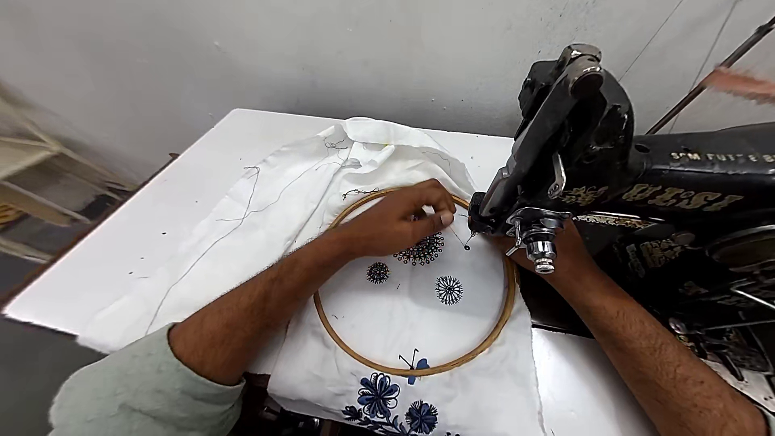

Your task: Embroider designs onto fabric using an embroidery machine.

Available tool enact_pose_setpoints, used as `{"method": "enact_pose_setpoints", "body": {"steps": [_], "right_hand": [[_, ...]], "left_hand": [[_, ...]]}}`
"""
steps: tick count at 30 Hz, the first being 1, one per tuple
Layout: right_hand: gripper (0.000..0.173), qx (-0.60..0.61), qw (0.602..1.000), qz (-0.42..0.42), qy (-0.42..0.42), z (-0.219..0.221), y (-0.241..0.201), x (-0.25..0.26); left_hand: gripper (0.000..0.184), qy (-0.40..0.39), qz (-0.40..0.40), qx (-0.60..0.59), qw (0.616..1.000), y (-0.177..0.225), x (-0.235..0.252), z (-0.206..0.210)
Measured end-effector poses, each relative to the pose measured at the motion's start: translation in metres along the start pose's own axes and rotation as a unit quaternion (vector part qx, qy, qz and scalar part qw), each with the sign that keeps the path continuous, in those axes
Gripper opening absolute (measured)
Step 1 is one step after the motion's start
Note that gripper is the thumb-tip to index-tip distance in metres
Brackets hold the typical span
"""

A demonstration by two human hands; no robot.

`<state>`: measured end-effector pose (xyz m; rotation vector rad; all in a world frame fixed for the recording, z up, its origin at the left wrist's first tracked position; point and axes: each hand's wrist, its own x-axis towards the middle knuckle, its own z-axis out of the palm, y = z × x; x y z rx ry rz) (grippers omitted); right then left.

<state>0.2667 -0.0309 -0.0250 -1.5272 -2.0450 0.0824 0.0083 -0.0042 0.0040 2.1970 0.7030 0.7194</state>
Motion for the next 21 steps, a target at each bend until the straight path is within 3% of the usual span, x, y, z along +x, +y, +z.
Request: {"method": "enact_pose_setpoints", "body": {"steps": [4,8,10,15,21], "right_hand": [[0.03,0.016,1.0,-0.002,0.017,0.0,-0.003,-0.003],[0.024,-0.018,1.0,0.007,0.018,0.005,-0.008,-0.007],[0.022,-0.023,0.999,-0.01,0.03,0.007,-0.008,-0.008],[0.02,-0.07,0.994,-0.063,0.052,0.014,-0.004,-0.004],[0.024,0.004,1.0,0.004,0.001,-0.001,-0.001,-0.001]], "left_hand": [[0.024,0.065,-0.037,-0.354,0.932,0.004,0.003,0.007],[0.023,0.044,-0.041,-0.4,0.915,0.002,0.005,0.019],[0.021,0.039,-0.036,-0.365,0.929,0.001,0.007,0.023],[0.021,0.122,-0.062,-0.109,0.985,0.003,0.005,0.028],[0.028,0.295,-0.074,0.116,0.945,-0.019,-0.002,-0.019]]}}
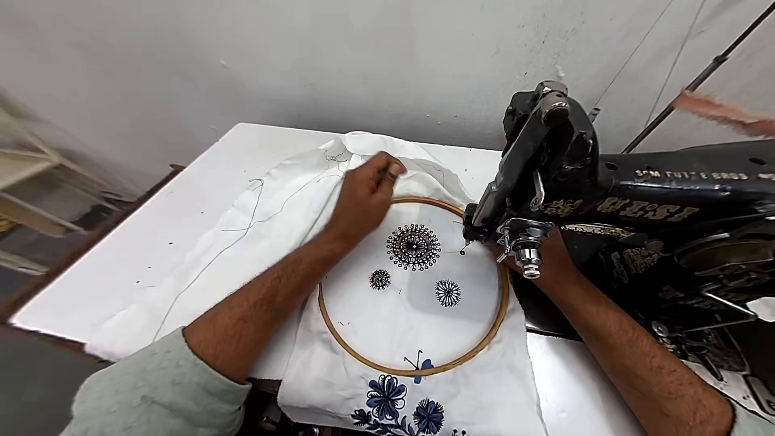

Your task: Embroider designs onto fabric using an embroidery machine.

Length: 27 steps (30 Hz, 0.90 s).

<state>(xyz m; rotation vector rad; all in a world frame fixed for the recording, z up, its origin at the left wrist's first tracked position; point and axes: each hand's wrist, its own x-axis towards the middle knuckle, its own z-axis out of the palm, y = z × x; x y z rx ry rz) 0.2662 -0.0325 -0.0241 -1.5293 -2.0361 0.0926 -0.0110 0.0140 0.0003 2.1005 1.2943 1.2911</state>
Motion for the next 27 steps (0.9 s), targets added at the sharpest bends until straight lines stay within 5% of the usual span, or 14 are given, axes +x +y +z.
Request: {"method": "enact_pose_setpoints", "body": {"steps": [6,14,20,23,27], "right_hand": [[0.026,0.08,0.994,0.069,-0.01,-0.021,-0.021,0.003],[0.023,0.097,0.989,0.112,-0.008,-0.026,-0.031,0.003],[0.023,0.097,0.993,0.064,0.017,-0.02,-0.025,0.0],[0.022,0.111,0.991,0.068,0.035,-0.019,-0.024,0.001],[0.018,0.072,0.993,0.086,0.038,-0.028,-0.028,0.003]], "left_hand": [[0.037,-0.012,-0.149,0.049,0.988,-0.039,0.023,-0.035],[0.033,-0.178,-0.02,0.173,0.969,-0.04,0.018,-0.024],[0.034,-0.118,-0.017,0.191,0.974,-0.035,0.014,-0.019],[0.029,-0.071,0.046,0.211,0.974,-0.016,0.009,-0.014],[0.026,-0.132,0.115,0.163,0.971,0.017,-0.007,0.002]]}}
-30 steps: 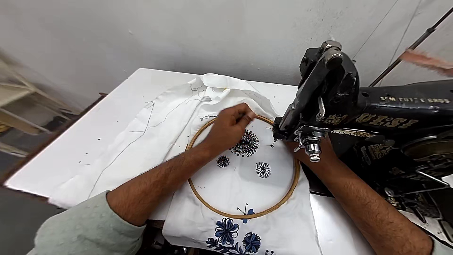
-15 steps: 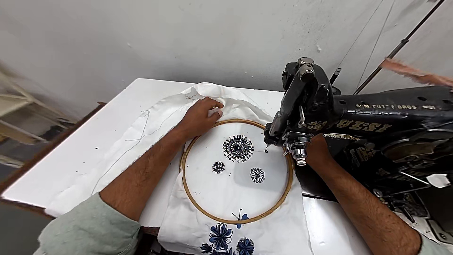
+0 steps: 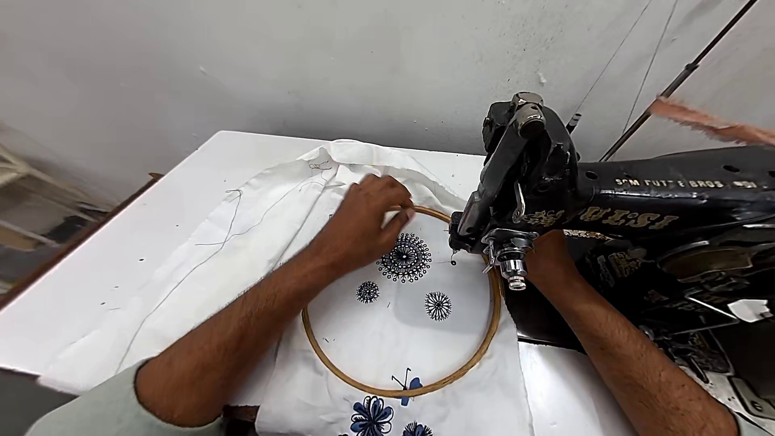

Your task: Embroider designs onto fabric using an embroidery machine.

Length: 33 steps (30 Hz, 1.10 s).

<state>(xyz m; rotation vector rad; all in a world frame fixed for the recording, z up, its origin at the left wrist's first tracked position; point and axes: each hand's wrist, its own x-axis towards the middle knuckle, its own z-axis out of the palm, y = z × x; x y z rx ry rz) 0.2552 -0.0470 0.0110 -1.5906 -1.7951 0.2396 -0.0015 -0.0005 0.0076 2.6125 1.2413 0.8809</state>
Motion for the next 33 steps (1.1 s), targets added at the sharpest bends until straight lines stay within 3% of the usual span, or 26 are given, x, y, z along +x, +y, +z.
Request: {"method": "enact_pose_setpoints", "body": {"steps": [4,9,13,16,20,33], "right_hand": [[0.011,-0.071,0.997,-0.007,-0.043,-0.014,-0.005,0.003],[0.019,-0.153,0.956,0.085,-0.235,-0.03,-0.025,0.006],[0.015,-0.077,0.987,0.05,-0.134,-0.018,-0.017,-0.006],[0.012,-0.027,0.993,0.062,-0.098,-0.011,-0.01,-0.01],[0.017,0.004,0.998,0.014,-0.057,-0.004,0.004,-0.012],[0.018,-0.038,0.997,-0.039,-0.057,-0.004,0.009,-0.011]], "left_hand": [[0.034,-0.125,0.041,0.014,0.991,0.022,-0.008,0.011],[0.053,-0.209,0.03,0.075,0.975,0.024,-0.016,0.006],[0.056,-0.208,0.026,0.099,0.973,0.026,-0.023,0.007],[0.057,-0.222,0.0,0.109,0.969,0.03,-0.025,0.008],[0.058,-0.233,-0.016,0.107,0.966,0.033,-0.026,0.008],[0.058,-0.249,-0.018,0.11,0.962,0.039,-0.026,0.005]]}}
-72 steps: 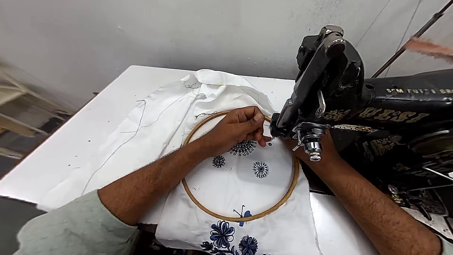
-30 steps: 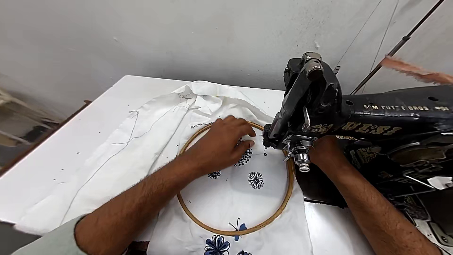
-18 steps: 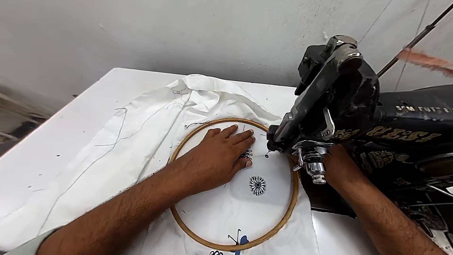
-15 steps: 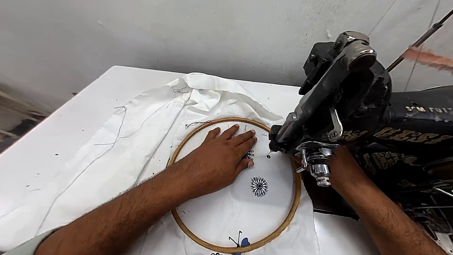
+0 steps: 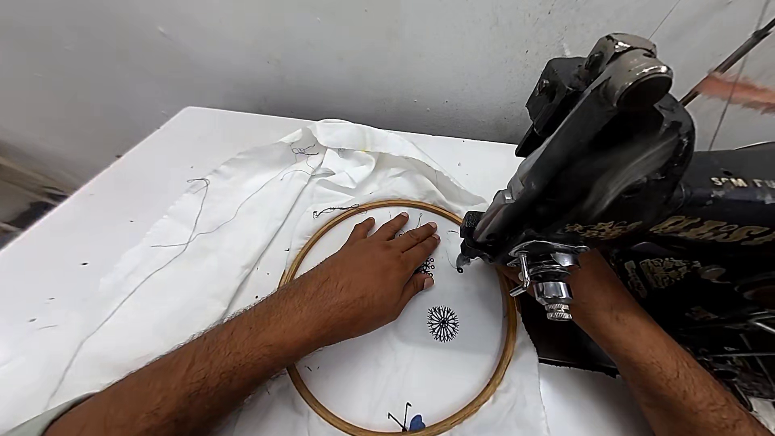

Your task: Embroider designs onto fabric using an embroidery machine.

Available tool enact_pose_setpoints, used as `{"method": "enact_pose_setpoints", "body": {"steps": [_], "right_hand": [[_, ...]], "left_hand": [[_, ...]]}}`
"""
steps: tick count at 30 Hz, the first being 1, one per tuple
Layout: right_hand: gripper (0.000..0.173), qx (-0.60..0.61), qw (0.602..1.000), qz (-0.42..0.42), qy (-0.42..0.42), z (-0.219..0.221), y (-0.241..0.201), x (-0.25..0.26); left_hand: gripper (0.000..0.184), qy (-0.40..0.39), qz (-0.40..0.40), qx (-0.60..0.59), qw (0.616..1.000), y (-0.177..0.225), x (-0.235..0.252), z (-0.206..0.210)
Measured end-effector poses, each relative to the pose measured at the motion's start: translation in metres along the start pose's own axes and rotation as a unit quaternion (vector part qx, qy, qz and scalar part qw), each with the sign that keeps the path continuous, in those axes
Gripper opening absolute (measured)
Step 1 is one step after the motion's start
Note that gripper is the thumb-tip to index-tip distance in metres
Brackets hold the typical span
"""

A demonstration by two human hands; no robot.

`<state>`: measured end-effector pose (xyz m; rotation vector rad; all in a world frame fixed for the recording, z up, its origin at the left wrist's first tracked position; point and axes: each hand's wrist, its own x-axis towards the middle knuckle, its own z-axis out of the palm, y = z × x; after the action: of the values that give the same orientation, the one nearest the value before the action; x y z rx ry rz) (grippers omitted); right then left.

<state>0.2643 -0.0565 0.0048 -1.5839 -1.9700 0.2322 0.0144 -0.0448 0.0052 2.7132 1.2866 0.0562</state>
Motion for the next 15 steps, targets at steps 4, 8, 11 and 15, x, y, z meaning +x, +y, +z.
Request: {"method": "enact_pose_setpoints", "body": {"steps": [4,8,11,15], "right_hand": [[0.018,0.028,0.999,0.017,-0.001,0.001,-0.0023,-0.0012],[0.021,0.031,0.999,-0.004,0.012,0.0051,0.0029,-0.0018],[0.021,0.034,0.999,-0.002,0.01,0.0045,0.0022,-0.003],[0.015,0.032,0.999,0.042,-0.01,0.0008,-0.0055,-0.0034]], "left_hand": [[0.058,-0.01,-0.006,0.007,1.0,-0.0001,-0.0012,-0.0014],[0.059,-0.012,-0.012,0.007,1.0,-0.0011,-0.0003,-0.0019],[0.058,-0.008,-0.011,0.007,1.0,-0.0014,0.0003,-0.0015],[0.058,-0.023,-0.016,0.013,1.0,-0.0002,-0.0016,-0.0043]]}}
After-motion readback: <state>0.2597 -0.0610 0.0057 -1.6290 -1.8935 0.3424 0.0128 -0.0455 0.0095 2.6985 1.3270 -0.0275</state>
